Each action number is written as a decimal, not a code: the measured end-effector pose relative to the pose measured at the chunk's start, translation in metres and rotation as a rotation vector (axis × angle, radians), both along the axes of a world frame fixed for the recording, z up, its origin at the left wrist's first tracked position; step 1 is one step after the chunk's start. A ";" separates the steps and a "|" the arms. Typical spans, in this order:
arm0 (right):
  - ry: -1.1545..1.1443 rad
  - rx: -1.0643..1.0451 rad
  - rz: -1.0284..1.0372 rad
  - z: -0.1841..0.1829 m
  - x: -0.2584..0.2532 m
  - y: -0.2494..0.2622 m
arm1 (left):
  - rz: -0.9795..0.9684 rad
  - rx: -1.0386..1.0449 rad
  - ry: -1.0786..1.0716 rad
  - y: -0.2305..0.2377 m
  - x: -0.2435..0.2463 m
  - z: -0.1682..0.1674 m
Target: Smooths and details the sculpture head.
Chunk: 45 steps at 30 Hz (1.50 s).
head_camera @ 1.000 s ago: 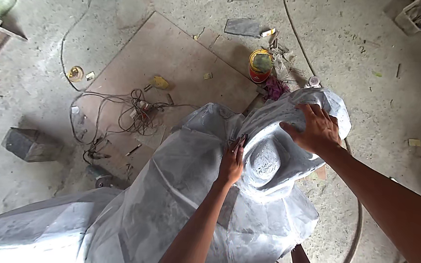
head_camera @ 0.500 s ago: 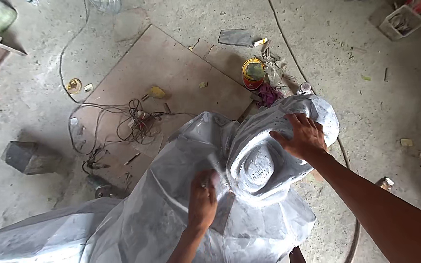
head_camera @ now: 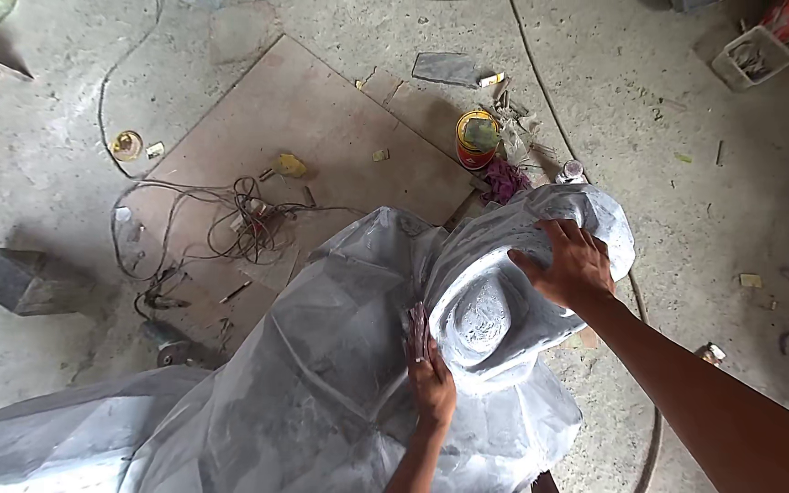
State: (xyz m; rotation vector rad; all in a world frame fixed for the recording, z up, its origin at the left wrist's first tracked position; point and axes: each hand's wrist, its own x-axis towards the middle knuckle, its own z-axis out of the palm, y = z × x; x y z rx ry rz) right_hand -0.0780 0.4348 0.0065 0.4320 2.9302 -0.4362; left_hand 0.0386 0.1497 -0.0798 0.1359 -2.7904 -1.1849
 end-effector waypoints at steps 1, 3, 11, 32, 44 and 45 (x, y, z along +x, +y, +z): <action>0.000 0.006 0.003 0.000 -0.001 0.000 | -0.031 -0.041 0.014 0.000 -0.017 -0.004; -0.003 0.008 0.004 0.001 0.000 -0.001 | -0.098 -0.103 0.017 -0.001 -0.045 -0.011; -0.002 0.026 -0.005 0.001 -0.002 -0.003 | -0.191 -0.005 -0.014 -0.002 -0.046 0.001; -0.045 -0.009 0.014 0.003 -0.003 -0.002 | -0.470 -0.096 -0.164 -0.022 -0.076 0.026; -0.033 -0.083 0.063 0.003 -0.006 0.006 | -0.543 -0.274 -0.167 -0.009 -0.080 0.028; -0.029 -0.090 0.065 0.003 -0.005 0.008 | -0.554 -0.328 -0.156 0.016 -0.096 0.023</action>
